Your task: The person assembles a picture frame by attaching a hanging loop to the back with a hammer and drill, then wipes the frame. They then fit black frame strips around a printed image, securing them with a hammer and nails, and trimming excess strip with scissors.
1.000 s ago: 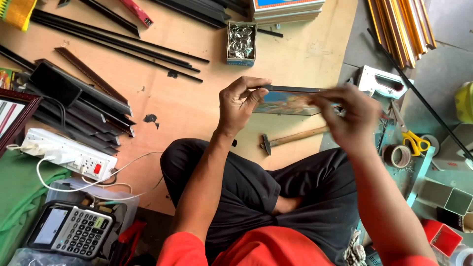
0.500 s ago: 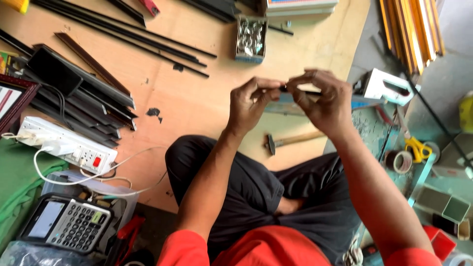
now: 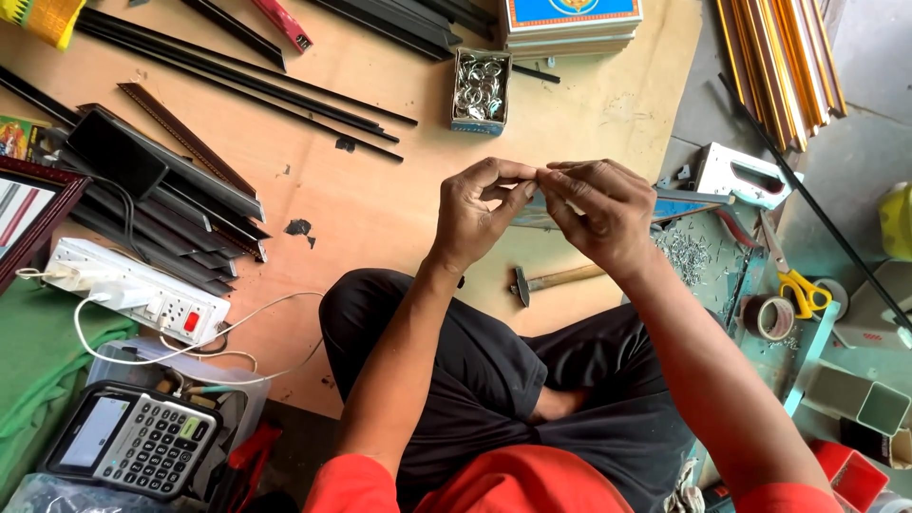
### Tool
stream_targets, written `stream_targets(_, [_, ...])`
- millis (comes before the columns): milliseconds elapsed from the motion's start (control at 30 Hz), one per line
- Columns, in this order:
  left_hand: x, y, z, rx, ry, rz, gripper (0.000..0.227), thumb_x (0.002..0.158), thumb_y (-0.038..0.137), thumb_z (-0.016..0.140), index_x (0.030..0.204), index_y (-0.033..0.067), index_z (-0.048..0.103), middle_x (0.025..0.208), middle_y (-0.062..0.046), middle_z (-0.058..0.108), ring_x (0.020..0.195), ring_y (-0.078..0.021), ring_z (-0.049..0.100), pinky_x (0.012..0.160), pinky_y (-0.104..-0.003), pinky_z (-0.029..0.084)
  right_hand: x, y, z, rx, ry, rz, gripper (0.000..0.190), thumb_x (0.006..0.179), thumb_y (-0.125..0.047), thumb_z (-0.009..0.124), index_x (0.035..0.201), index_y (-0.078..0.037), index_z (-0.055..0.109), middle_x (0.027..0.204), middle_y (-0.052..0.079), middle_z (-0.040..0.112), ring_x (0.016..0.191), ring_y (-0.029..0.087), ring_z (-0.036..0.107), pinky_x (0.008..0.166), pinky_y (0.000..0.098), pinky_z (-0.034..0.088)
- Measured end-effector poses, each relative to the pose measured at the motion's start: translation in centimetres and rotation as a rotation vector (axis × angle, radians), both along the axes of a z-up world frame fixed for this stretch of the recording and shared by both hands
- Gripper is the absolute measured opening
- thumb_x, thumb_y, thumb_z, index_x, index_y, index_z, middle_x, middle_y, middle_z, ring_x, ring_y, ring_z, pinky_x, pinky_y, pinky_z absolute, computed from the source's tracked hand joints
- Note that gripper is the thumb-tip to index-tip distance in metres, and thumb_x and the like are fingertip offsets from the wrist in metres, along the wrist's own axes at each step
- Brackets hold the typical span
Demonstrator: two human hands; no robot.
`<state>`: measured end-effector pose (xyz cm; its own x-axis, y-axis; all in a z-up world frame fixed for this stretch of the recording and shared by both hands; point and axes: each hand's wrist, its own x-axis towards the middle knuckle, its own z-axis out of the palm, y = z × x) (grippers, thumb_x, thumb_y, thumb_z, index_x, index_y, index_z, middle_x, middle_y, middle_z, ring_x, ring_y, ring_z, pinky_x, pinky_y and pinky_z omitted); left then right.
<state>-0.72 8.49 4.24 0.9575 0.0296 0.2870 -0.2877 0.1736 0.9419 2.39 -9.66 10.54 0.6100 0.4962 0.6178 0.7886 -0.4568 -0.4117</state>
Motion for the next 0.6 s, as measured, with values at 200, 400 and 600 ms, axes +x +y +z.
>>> stream_targets(200, [-0.5,-0.2,1.0,0.104,-0.034,0.038,0.007,0.098,0.005,0.074,0.105,0.0043,0.072,0.101,-0.005,0.073,0.094,-0.0126,0.075,0.079,-0.025,0.066,-1.4,-0.5,2.0,-0.057,-0.159,0.112,0.031,0.092,0.003,0.079,0.122,-0.003,0.075,0.109,0.008,0.072,0.103,0.025,0.077,0.086,0.0337,0.063])
stream_targets(400, [-0.2,-0.4,0.0,0.057,-0.068,0.046,0.005,0.098,0.004,0.072,0.103,0.0058,0.072,0.097,-0.003,0.070,0.088,-0.0090,0.072,0.073,-0.024,0.064,-3.8,-4.0,6.6,-0.116,-0.411,-0.093,0.026,0.080,-0.010,0.076,0.103,0.002,0.073,0.098,0.013,0.072,0.086,0.030,0.073,0.076,0.0425,0.061])
stream_targets(600, [-0.1,-0.2,0.5,0.026,-0.001,0.016,0.004,0.099,0.003,0.071,0.100,0.0058,0.069,0.099,-0.002,0.070,0.093,-0.0090,0.073,0.078,-0.024,0.064,-4.9,-6.8,-5.8,-0.460,0.056,0.103,0.017,0.092,-0.022,0.077,0.086,-0.011,0.066,0.076,0.005,0.062,0.062,0.023,0.063,0.053,0.0369,0.047])
